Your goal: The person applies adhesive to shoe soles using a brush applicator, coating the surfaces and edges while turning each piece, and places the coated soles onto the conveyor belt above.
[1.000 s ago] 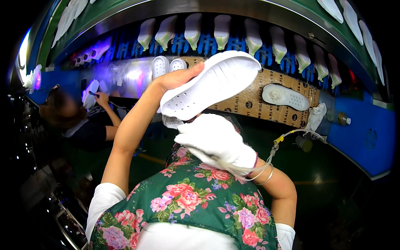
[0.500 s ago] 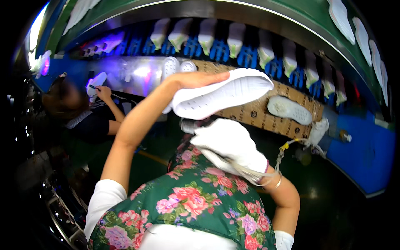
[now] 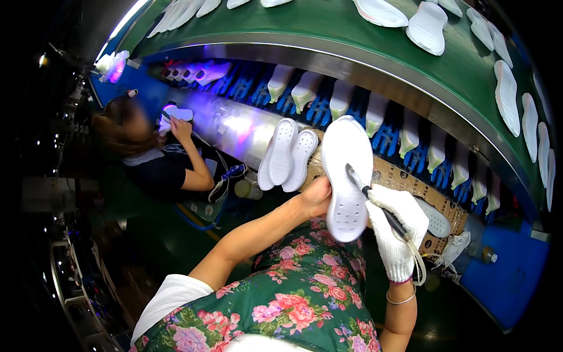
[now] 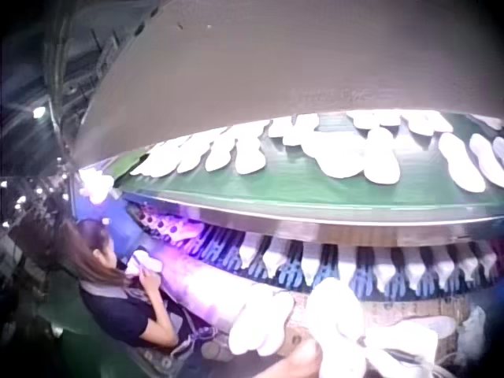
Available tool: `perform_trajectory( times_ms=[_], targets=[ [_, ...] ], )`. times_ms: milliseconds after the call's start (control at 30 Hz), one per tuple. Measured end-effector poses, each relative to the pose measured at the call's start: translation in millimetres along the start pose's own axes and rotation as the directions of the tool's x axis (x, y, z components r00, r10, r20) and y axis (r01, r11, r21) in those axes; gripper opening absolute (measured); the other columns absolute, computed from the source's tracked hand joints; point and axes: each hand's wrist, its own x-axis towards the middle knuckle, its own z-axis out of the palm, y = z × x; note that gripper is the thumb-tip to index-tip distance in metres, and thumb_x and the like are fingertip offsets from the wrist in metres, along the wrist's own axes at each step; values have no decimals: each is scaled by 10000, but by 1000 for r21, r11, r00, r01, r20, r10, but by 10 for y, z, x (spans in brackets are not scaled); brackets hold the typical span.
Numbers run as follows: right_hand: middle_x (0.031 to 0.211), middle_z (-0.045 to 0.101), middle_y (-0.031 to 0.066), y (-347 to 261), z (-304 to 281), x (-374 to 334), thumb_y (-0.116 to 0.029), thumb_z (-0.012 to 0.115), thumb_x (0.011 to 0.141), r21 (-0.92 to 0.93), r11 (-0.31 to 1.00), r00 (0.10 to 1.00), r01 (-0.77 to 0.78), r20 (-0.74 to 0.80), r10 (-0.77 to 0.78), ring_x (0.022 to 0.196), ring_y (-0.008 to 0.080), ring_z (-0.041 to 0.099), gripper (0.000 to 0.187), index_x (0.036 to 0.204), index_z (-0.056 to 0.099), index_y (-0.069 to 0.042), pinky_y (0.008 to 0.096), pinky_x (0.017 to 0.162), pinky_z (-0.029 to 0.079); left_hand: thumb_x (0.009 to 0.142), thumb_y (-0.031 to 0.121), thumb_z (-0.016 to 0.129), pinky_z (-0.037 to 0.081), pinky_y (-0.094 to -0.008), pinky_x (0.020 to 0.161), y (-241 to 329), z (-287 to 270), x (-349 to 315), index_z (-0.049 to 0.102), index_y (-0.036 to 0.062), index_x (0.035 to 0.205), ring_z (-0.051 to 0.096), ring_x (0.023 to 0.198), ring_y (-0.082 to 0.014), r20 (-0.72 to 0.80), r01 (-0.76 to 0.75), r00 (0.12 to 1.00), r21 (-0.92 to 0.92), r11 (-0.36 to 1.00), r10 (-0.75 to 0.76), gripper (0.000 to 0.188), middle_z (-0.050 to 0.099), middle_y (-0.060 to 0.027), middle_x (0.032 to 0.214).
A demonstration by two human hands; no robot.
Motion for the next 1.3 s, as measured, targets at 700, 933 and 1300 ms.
perform_trajectory(
  times_ms=[700, 933, 1300],
  targets=[
    [941, 764, 116, -344, 141, -165, -19, 801, 760, -113, 988, 989, 109, -83, -119, 796, 228, 721, 202, 958, 771, -49, 327, 720, 560, 777, 678, 690, 516, -613, 980, -110, 51, -312, 337, 150, 1531, 558, 1232, -420, 177, -60, 974, -410, 910, 144, 985, 510, -252, 1372],
    [985, 763, 122, -347, 237, -45, -17, 795, 759, -119, 964, 960, 236, -128, -251, 873, 264, 723, 261, 1017, 775, -56, 362, 809, 556, 805, 779, 603, 382, -572, 1148, -258, 144, -269, 337, 165, 1553, 465, 1375, -375, 290, 92, 950, -610, 787, 113, 1003, 483, -183, 1483],
    [995, 748, 155, -495, 489, 58, -1, 762, 760, -133, 964, 958, 231, -143, -250, 886, 307, 713, 267, 1024, 765, -38, 372, 799, 544, 749, 764, 667, 365, -515, 1167, -585, -216, -173, 454, 118, 1480, 517, 1330, -339, 109, 119, 992, -549, 827, -70, 998, 540, -153, 1445]
  ],
)
